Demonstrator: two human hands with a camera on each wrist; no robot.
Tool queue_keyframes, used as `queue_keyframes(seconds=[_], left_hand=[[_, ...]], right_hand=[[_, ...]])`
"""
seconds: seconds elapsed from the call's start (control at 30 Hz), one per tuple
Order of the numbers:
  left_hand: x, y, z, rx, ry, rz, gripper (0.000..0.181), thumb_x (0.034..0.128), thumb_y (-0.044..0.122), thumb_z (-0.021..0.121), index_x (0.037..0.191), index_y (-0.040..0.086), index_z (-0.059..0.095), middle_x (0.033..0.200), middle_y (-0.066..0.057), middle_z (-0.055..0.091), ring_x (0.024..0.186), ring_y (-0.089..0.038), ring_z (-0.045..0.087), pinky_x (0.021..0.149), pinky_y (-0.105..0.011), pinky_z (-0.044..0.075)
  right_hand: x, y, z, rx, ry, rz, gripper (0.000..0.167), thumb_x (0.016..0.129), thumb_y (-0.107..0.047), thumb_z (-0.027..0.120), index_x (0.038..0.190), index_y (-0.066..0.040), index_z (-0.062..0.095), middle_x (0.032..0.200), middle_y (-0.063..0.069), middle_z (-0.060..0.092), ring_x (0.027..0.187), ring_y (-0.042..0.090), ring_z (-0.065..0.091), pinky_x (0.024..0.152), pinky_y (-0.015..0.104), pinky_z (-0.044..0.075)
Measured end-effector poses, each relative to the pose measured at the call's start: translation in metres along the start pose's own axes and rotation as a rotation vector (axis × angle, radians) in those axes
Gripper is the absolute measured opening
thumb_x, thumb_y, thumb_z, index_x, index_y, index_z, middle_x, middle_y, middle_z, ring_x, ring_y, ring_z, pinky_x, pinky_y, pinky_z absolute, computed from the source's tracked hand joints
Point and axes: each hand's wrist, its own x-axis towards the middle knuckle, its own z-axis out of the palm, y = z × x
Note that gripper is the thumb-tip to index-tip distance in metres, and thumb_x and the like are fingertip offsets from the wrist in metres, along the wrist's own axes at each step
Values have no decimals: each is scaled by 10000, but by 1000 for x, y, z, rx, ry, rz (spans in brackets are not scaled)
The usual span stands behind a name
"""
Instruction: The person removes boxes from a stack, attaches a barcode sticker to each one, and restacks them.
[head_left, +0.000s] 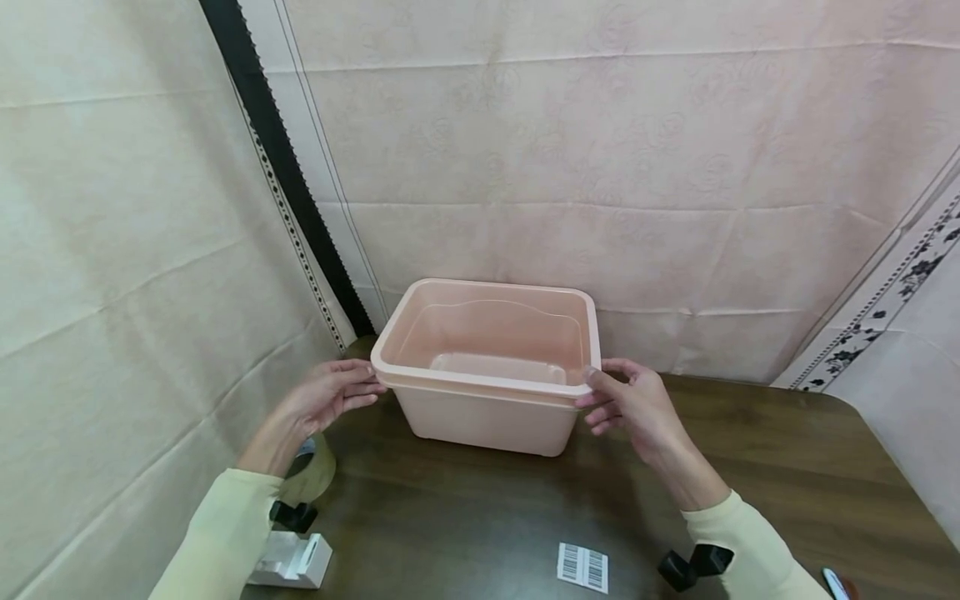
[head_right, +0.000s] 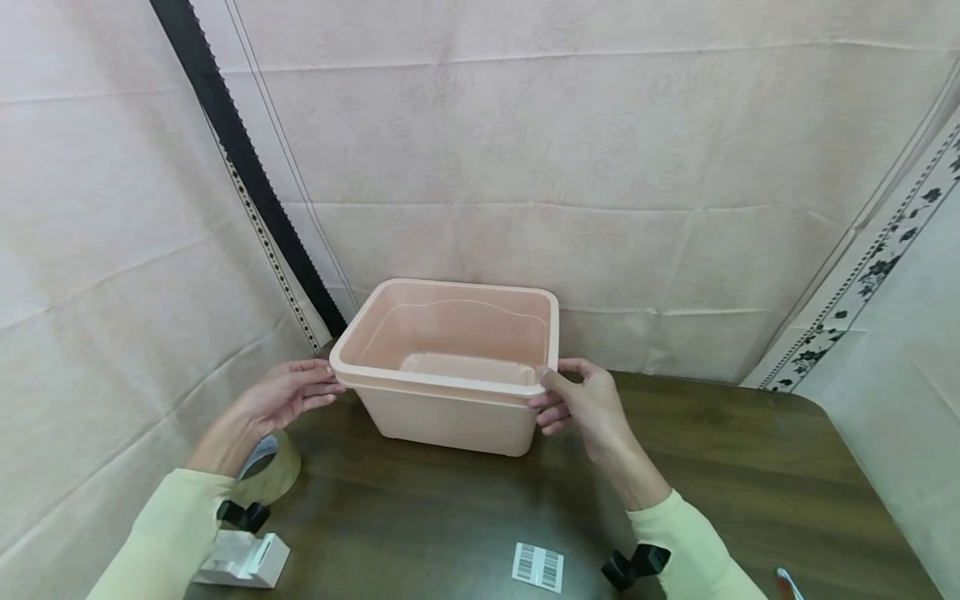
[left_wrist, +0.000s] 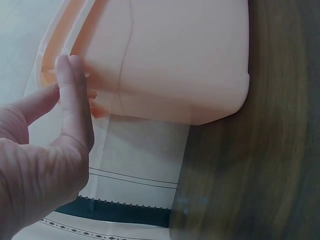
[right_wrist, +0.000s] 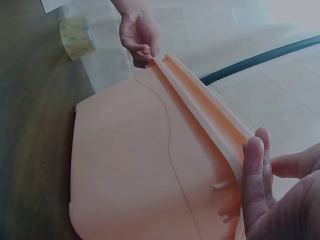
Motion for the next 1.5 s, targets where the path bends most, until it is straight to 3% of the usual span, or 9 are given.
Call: queue_keyframes(seconds=[0.47,0.87,1.13,1.5], left_hand=[[-1,2,3,22,25,-4,180,1084,62,571,1245,-17,572,998,-84,786,967,-182,789,911,-287,636],[1,2,5,45,65,-8,139,1085,81,577,1211,25,600,1007,-67,779,936,-171,790,902,-302,640],[0,4,9,89,37,14,147,1089,58,548,1212,-14,581,973,-64,745,899,-155,772,889,-287,643],[1,4,18,137,51,32,117,1100,55,501,1183,-17,545,915,-40,706,838,-127,732,817,-227,637]], right_hand=[[5,-11,12,5,-25,60,334,1039,-125,562,1285,-66,344,705,48,759,559,127,718,586,330,642],[7,-12,6,39,-85,38,234,1034,-96,540,1155,-115,341,674,32,746,538,103,704,563,295,628],[7,-12,6,90,-96,31,222,1033,-79,531,1155,-116,348,686,30,746,542,96,705,567,290,628],[6,-9,1,147,-136,37,212,1060,-97,548,1194,-135,388,726,33,763,592,105,728,612,296,643]])
